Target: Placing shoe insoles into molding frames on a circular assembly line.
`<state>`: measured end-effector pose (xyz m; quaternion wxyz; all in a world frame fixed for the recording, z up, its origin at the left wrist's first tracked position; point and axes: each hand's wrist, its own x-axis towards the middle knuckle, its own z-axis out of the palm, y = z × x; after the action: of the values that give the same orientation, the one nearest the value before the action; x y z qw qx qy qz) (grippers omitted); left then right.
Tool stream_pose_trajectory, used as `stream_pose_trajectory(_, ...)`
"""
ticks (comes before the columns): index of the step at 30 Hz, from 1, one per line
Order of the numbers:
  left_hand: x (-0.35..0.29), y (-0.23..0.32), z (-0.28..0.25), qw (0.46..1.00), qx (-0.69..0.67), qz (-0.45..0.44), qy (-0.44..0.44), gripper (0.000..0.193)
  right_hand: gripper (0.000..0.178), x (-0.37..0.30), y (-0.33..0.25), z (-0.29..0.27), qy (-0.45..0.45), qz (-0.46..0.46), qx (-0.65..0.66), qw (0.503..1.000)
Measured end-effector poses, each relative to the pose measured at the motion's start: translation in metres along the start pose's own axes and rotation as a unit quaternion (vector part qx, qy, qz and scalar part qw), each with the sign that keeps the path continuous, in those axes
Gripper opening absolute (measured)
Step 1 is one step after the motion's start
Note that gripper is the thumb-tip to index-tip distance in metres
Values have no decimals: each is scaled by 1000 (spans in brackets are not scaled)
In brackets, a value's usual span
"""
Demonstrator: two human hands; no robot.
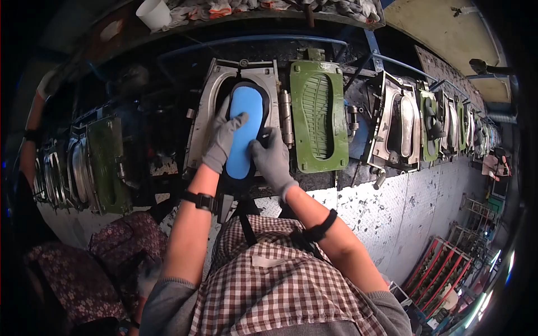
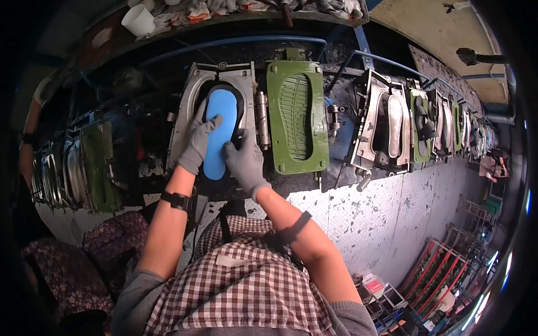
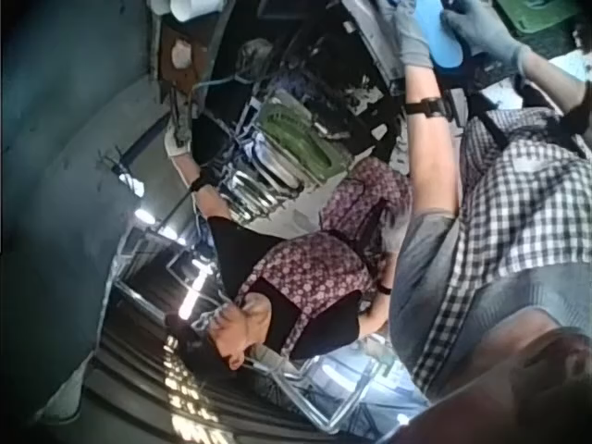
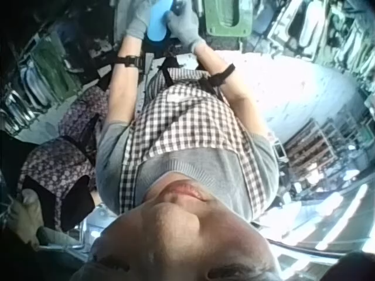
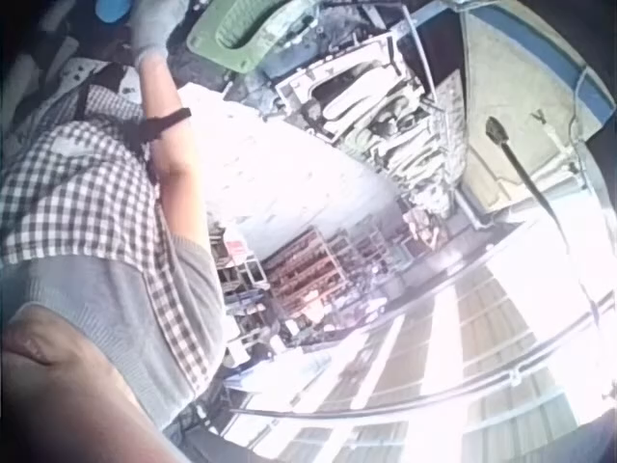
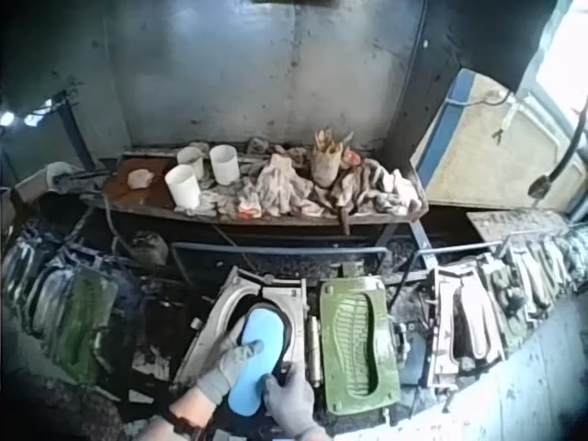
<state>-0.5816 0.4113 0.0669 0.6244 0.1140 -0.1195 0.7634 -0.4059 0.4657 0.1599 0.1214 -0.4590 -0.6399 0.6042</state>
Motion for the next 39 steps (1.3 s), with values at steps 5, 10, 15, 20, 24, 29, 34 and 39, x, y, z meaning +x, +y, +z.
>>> stream_pose_trajectory(5,44,-5,-9,713,574,48,400,53,66,53,-14,-15,103,-207,-275,933)
stream_pose_trajectory(10,41,-11,5,738,546,7,397,53,61,52,-20,-34,15,-179,-295,938)
stream_pose_trajectory(15,83,3,27,671,566,-92,471,63,61,53,-35,-49,-63,-176,-318,929)
stream_pose_trajectory(20,67,-18,40,611,688,45,389,72,59,42,-24,-54,-97,-176,-322,925)
stream_pose_trajectory(24,38,-47,36,536,640,-82,545,84,57,64,-10,-52,-51,-210,-313,925)
stream_pose_trajectory(29,14,-30,23,703,488,-6,517,85,55,72,-30,-39,-78,-256,-330,905)
stream_pose_trajectory(34,25,-102,62,558,657,-63,504,78,54,69,-12,-76,-77,-216,-328,916)
stream_pose_trajectory(39,-48,-96,89,659,641,-111,377,68,36,52,11,-156,-108,-253,-249,929)
